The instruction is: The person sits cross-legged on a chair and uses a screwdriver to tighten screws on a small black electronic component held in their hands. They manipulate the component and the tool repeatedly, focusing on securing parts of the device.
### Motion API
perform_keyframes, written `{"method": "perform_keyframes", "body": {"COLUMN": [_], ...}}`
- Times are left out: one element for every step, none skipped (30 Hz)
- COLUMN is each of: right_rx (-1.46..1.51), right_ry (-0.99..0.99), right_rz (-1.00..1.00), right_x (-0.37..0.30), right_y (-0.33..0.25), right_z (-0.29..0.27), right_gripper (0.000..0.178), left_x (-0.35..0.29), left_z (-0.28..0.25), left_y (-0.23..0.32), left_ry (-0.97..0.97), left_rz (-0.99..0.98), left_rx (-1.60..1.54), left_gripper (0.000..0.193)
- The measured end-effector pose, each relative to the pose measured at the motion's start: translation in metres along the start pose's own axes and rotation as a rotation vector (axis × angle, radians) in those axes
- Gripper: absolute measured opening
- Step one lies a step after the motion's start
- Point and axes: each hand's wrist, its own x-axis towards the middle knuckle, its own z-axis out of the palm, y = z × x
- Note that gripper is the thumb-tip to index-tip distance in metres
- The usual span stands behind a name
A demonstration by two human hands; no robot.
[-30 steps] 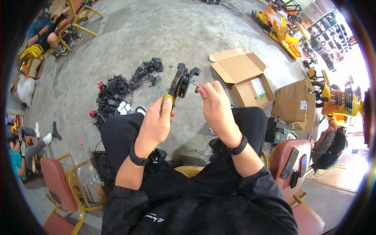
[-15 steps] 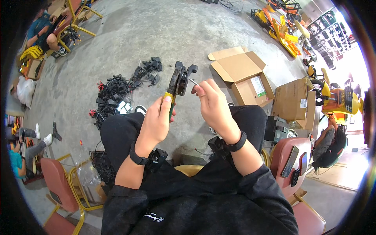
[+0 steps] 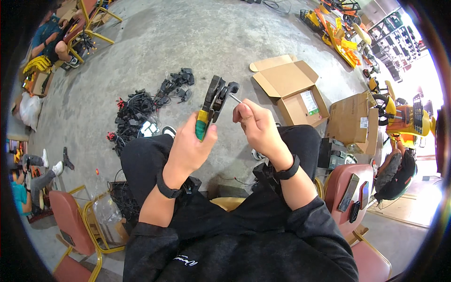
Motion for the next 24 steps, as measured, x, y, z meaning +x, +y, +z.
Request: {"method": "perform_keyframes", "body": {"right_rx": [0.039,0.078,0.118,0.126,0.134,0.142,0.116,0.091,0.066,0.064,0.062,0.058,0.064,0.07,0.078,0.105,0.131,0.158,0.158,0.158,0.157,0.151,0.145,0.139], "right_ry": [-0.014,-0.027,-0.043,-0.054,-0.064,-0.073,-0.066,-0.059,-0.052,-0.055,-0.057,-0.055,-0.044,-0.032,-0.024,-0.028,-0.031,-0.034,-0.041,-0.048,-0.053,-0.054,-0.054,-0.053], "right_rz": [0.044,0.088,0.13,0.128,0.126,0.125,0.093,0.062,0.032,0.035,0.039,0.044,0.027,0.009,-0.009,0.016,0.041,0.065,0.074,0.082,0.091,0.109,0.126,0.143], "right_x": [0.0,-0.001,-0.001,-0.001,-0.002,-0.002,-0.001,-0.001,-0.001,-0.001,-0.002,-0.002,-0.002,-0.001,0.0,0.0,0.0,0.0,0.0,0.0,-0.001,0.0,0.0,0.0], "right_y": [-0.001,-0.002,-0.003,-0.003,-0.002,-0.001,0.0,0.001,0.002,0.001,-0.001,-0.001,0.001,0.003,0.004,0.004,0.005,0.005,0.005,0.004,0.003,0.002,0.002,0.002], "right_z": [0.0,-0.001,-0.001,0.0,0.001,0.002,0.004,0.005,0.006,0.006,0.006,0.005,0.005,0.006,0.008,0.009,0.01,0.01,0.01,0.009,0.008,0.008,0.008,0.007], "right_gripper": [0.035,0.036,0.036,0.037,0.037,0.037,0.037,0.037,0.037,0.037,0.037,0.036,0.039,0.041,0.044,0.044,0.043,0.043,0.043,0.043,0.043,0.041,0.039,0.037], "left_x": [0.0,0.001,0.001,0.002,0.001,0.002,0.002,0.004,0.005,0.006,0.004,0.004,0.005,0.006,0.006,0.006,0.006,0.005,0.005,0.005,0.005,0.005,0.005,0.005], "left_z": [0.0,0.001,0.003,0.005,0.006,0.007,0.008,0.008,0.007,0.006,0.004,0.002,0.001,0.002,0.0,-0.001,0.0,0.001,0.002,0.002,0.002,0.002,0.002,0.001], "left_y": [0.004,0.001,-0.004,-0.009,-0.013,-0.017,-0.02,-0.023,-0.026,-0.026,-0.024,-0.017,-0.012,-0.013,-0.014,-0.015,-0.017,-0.02,-0.023,-0.024,-0.026,-0.026,-0.025,-0.022], "left_ry": [-0.013,-0.021,-0.025,-0.029,-0.017,-0.008,0.002,0.019,0.036,0.053,0.008,-0.041,-0.09,-0.107,-0.12,-0.133,-0.133,-0.132,-0.131,-0.14,-0.15,-0.16,-0.146,-0.132], "left_rz": [0.011,-0.024,-0.059,-0.095,-0.069,-0.042,-0.016,0.04,0.094,0.148,0.068,-0.01,-0.088,-0.11,-0.135,-0.159,-0.152,-0.144,-0.137,-0.147,-0.158,-0.169,-0.158,-0.147], "left_rx": [0.025,0.015,0.006,-0.003,-0.006,-0.01,-0.014,0.029,0.073,0.117,0.044,-0.03,-0.104,-0.154,-0.203,-0.251,-0.259,-0.267,-0.275,-0.243,-0.213,-0.183,-0.116,-0.049], "left_gripper": [0.026,0.025,0.024,0.024,0.023,0.023,0.023,0.023,0.024,0.024,0.024,0.025,0.025,0.025,0.026,0.026,0.026,0.026,0.026,0.026,0.027,0.028,0.028,0.027]}}
